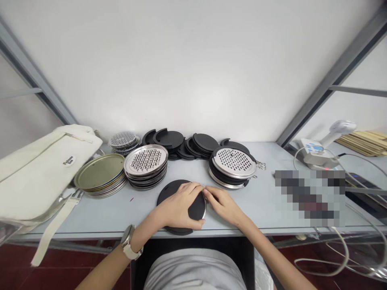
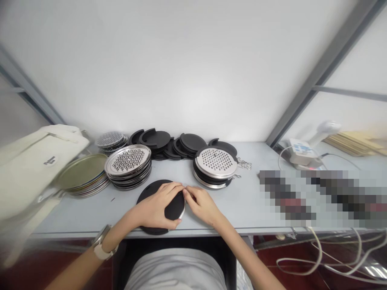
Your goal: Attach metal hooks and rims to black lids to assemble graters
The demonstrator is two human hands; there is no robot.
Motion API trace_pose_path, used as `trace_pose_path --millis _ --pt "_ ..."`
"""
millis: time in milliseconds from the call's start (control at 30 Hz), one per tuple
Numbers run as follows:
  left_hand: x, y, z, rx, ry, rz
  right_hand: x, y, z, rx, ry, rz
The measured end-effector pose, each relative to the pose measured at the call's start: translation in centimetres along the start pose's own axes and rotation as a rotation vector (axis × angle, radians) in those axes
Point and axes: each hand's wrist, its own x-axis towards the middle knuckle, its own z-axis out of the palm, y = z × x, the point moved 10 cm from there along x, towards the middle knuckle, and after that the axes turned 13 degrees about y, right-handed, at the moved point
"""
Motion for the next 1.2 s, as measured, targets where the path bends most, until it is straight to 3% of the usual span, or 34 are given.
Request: trace_pose_path --millis 1200 --pt "-0.01 -0.11 -0.37 -0.011 0.013 -0.053 -0.23 -0.62 0.57 -0.167 -0.017 -0.13"
